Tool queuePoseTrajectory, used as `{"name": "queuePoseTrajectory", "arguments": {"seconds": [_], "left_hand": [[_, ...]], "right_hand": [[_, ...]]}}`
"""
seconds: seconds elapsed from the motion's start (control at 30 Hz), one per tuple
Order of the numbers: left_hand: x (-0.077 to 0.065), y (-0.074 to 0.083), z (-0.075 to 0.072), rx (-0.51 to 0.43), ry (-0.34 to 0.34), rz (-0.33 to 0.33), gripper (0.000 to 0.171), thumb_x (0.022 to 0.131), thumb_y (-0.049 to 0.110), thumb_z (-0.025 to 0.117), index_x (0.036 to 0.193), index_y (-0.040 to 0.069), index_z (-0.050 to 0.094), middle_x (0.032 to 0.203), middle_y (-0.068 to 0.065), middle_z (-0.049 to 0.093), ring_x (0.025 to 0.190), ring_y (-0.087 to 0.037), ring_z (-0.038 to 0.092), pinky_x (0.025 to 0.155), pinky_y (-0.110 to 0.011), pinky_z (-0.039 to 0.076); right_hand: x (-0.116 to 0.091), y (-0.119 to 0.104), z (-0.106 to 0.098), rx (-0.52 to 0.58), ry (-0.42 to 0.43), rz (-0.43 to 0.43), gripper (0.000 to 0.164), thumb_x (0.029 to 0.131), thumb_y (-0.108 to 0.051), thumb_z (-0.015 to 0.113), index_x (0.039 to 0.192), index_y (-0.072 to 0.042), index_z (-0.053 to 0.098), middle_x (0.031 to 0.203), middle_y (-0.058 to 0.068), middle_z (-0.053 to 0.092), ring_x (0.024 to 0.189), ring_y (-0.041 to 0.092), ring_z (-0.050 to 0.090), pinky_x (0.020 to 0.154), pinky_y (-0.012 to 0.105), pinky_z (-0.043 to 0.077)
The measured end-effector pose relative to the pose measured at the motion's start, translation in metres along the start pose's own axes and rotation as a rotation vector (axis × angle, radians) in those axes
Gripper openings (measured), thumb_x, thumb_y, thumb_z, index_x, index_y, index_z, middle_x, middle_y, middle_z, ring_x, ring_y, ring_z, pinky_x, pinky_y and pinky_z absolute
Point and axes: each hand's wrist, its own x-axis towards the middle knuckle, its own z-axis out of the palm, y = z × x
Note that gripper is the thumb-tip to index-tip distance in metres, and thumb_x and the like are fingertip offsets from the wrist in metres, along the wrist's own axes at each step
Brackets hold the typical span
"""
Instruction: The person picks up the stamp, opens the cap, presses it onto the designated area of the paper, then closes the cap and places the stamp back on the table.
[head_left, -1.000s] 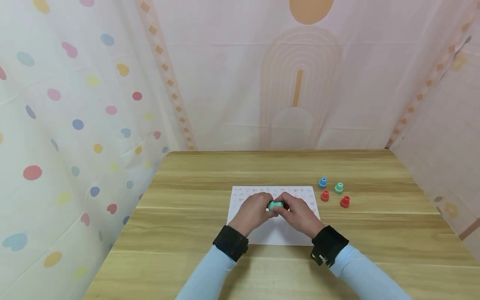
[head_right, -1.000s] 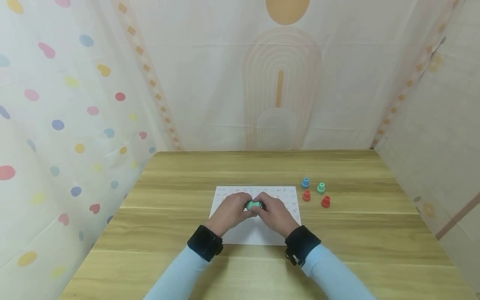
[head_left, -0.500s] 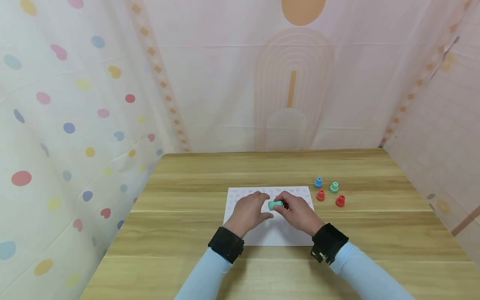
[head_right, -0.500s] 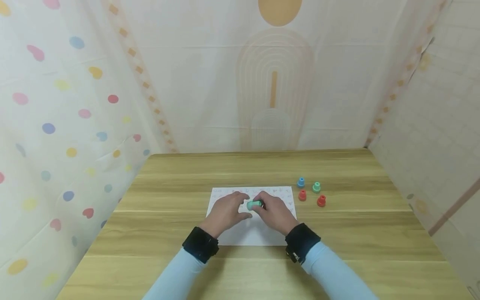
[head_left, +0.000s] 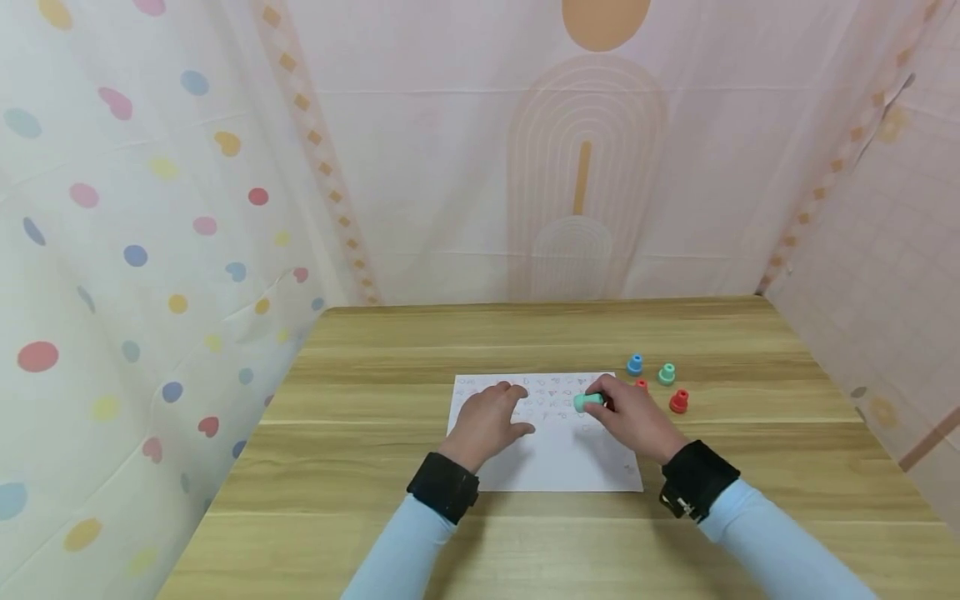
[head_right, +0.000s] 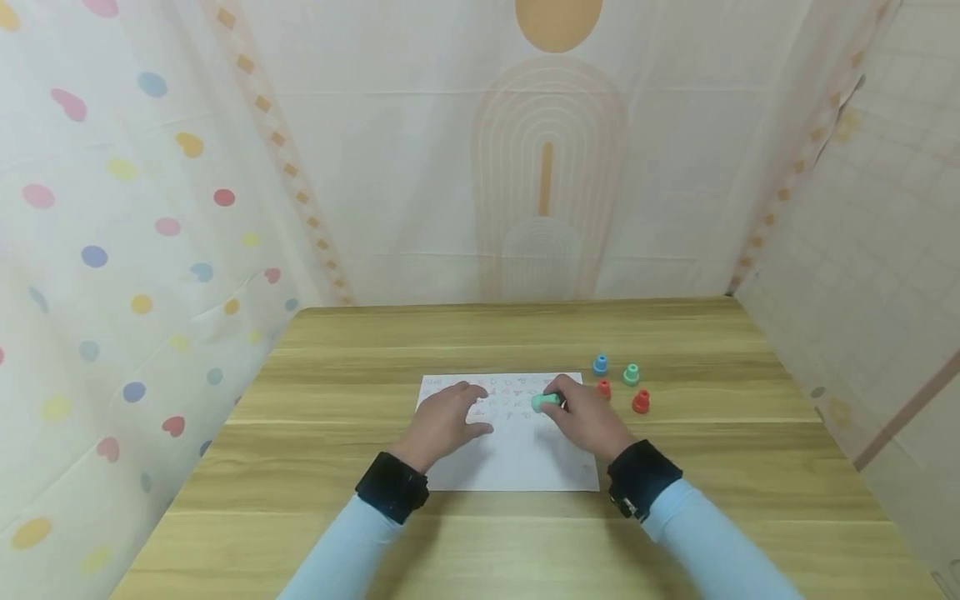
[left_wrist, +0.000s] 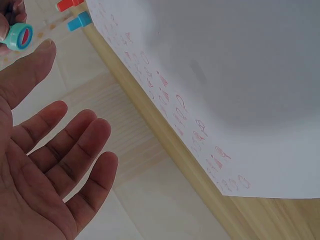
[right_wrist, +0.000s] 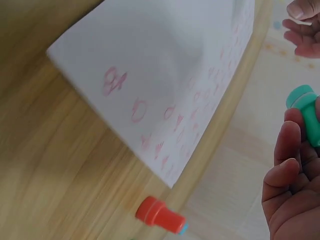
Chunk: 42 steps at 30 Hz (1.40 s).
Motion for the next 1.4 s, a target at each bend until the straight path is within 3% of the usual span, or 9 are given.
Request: {"name": "queuePoseTrajectory", "arguments": {"seconds": [0.27, 0.8, 1.4], "left_hand": [[-0.002, -0.005, -0.002, 0.004, 0.0, -0.021, 0.05, 0.076, 0.035, 0.078, 0.117, 0.008, 0.065, 0.108, -0.01, 0.07, 0.092, -0.022, 0.064, 0.079, -0.038, 0.056], [-0.004, -0.007, -0.002, -0.005, -0.027, -0.057, 0.052, 0.077, 0.035, 0.077, 0.12, 0.008, 0.064, 0.111, -0.012, 0.069, 0.096, -0.023, 0.063, 0.084, -0.04, 0.055], [-0.005, -0.009, 0.001, -0.008, -0.03, -0.06, 0.051, 0.077, 0.035, 0.077, 0.12, 0.009, 0.064, 0.11, -0.01, 0.069, 0.096, -0.022, 0.063, 0.083, -0.039, 0.055]], "right_hand": [[-0.005, 0.009, -0.008, -0.026, -0.007, 0.038, 0.018, 0.092, -0.022, 0.064, 0.104, -0.01, 0.059, 0.081, 0.006, 0.057, 0.07, 0.021, 0.049, 0.058, 0.03, 0.042], [-0.012, 0.024, -0.018, -0.072, 0.02, -0.042, 0.01, 0.091, -0.017, 0.065, 0.095, -0.01, 0.059, 0.075, 0.005, 0.051, 0.063, 0.018, 0.046, 0.053, 0.028, 0.038], [-0.033, 0.035, -0.026, -0.101, -0.041, -0.004, 0.014, 0.09, -0.015, 0.066, 0.099, -0.006, 0.06, 0.074, 0.005, 0.053, 0.063, 0.017, 0.048, 0.054, 0.029, 0.041]]}}
